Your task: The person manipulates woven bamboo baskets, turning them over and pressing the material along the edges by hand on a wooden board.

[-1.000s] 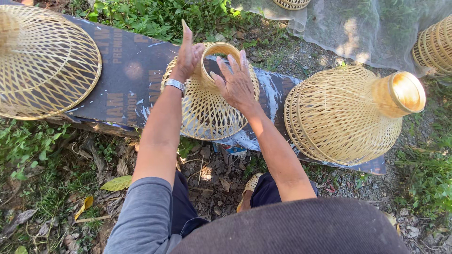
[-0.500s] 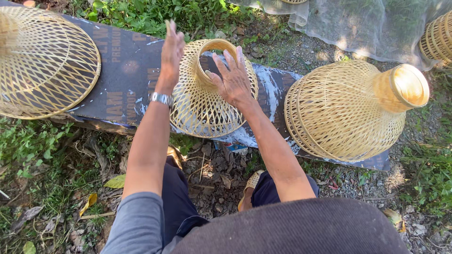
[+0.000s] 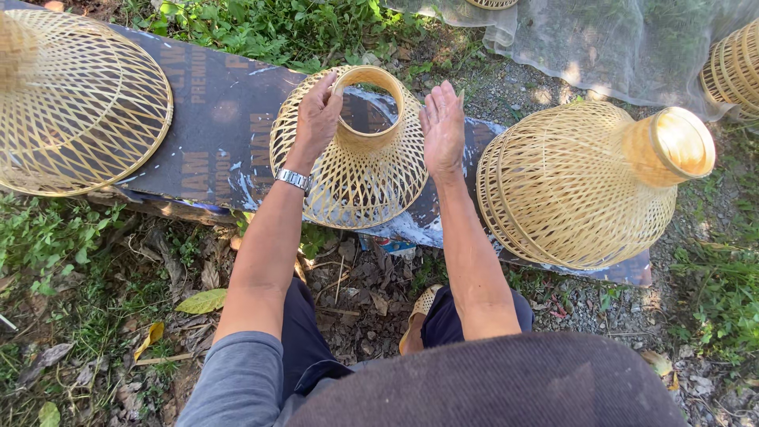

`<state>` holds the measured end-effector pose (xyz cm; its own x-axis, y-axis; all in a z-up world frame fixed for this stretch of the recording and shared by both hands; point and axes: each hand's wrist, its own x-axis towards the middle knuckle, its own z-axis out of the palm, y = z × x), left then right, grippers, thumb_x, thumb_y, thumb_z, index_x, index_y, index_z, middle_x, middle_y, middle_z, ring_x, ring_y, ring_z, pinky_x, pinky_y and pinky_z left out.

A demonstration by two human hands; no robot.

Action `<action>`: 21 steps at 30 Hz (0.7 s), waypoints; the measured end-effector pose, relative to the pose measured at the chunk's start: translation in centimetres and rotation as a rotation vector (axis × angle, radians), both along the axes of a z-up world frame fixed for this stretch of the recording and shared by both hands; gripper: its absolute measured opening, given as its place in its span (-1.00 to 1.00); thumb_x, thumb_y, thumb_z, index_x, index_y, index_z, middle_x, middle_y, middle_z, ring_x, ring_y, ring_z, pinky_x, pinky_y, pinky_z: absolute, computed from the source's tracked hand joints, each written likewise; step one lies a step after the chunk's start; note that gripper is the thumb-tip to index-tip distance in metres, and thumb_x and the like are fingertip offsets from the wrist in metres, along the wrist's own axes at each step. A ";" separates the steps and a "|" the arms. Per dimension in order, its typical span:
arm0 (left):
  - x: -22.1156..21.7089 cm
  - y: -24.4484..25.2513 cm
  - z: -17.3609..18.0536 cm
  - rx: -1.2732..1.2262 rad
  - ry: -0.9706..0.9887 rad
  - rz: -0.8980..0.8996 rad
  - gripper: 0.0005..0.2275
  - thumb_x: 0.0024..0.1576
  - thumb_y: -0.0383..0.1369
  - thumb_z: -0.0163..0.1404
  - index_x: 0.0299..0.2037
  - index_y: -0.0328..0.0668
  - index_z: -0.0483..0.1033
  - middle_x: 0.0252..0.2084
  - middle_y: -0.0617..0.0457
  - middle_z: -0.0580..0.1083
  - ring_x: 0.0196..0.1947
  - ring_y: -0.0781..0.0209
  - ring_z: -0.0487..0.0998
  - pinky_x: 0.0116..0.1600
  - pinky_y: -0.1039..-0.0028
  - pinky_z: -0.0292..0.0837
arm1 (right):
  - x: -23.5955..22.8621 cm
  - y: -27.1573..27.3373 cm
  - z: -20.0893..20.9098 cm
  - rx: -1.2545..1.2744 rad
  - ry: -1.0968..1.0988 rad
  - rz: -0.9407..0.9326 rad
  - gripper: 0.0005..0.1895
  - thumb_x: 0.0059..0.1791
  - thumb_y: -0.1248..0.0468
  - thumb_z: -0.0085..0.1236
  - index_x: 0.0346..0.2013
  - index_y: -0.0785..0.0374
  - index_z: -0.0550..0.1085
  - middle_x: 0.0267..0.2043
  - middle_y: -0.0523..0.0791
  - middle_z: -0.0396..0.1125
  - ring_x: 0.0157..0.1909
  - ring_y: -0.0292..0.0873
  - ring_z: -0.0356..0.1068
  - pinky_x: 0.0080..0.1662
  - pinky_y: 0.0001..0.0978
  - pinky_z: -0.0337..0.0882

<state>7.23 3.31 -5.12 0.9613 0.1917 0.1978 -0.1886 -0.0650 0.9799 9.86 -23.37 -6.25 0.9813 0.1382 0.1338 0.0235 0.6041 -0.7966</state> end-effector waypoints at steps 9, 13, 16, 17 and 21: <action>-1.4 0.2 2.8 -0.021 -0.033 -0.059 -0.70 0.32 -0.40 -0.11 0.21 -0.30 0.52 -0.48 0.38 0.26 -0.55 0.61 0.16 -0.49 0.67 0.05 | -2.0 2.6 1.0 -0.178 0.088 0.050 0.25 -0.04 -0.51 -0.36 0.52 0.41 -0.36 0.60 0.26 -0.47 0.64 0.13 -0.42 0.51 -0.07 -0.28; -1.5 0.0 2.7 0.017 -0.020 -0.046 -0.72 0.35 -0.39 -0.10 0.18 -0.27 0.56 -0.45 0.40 0.28 -0.51 0.62 0.17 -0.46 0.67 0.08 | -2.8 2.5 1.0 -0.171 0.053 -0.141 0.23 -0.01 -0.49 -0.36 0.51 0.49 -0.32 0.60 0.28 -0.43 0.64 0.17 -0.40 0.51 -0.08 -0.28; -1.7 0.1 2.9 0.074 -0.036 -0.028 -0.74 0.36 -0.38 -0.10 0.18 -0.26 0.53 -0.49 0.38 0.23 -0.53 0.62 0.16 -0.47 0.67 0.08 | -3.7 4.1 -0.4 -0.149 0.142 -0.077 0.21 0.01 -0.47 -0.42 0.50 0.53 -0.30 0.59 0.27 -0.42 0.63 0.16 -0.40 0.51 -0.09 -0.28; -1.6 0.1 3.1 0.104 -0.044 -0.016 -0.74 0.37 -0.38 -0.10 0.18 -0.27 0.52 -0.51 0.38 0.21 -0.53 0.61 0.15 -0.48 0.66 0.08 | -3.8 3.8 -0.5 -0.134 0.119 -0.087 0.19 0.02 -0.45 -0.43 0.50 0.52 -0.31 0.59 0.26 -0.43 0.63 0.15 -0.41 0.52 -0.10 -0.29; -1.6 -0.1 3.7 0.089 -0.025 -0.023 -0.75 0.36 -0.36 -0.11 0.07 -0.30 0.60 -0.53 0.39 0.22 -0.57 0.59 0.14 -0.51 0.63 0.03 | -4.3 2.5 -1.4 -0.073 0.088 -0.280 0.11 0.07 -0.40 -0.46 0.52 0.51 -0.26 0.60 0.23 -0.41 0.65 0.12 -0.39 0.54 -0.10 -0.28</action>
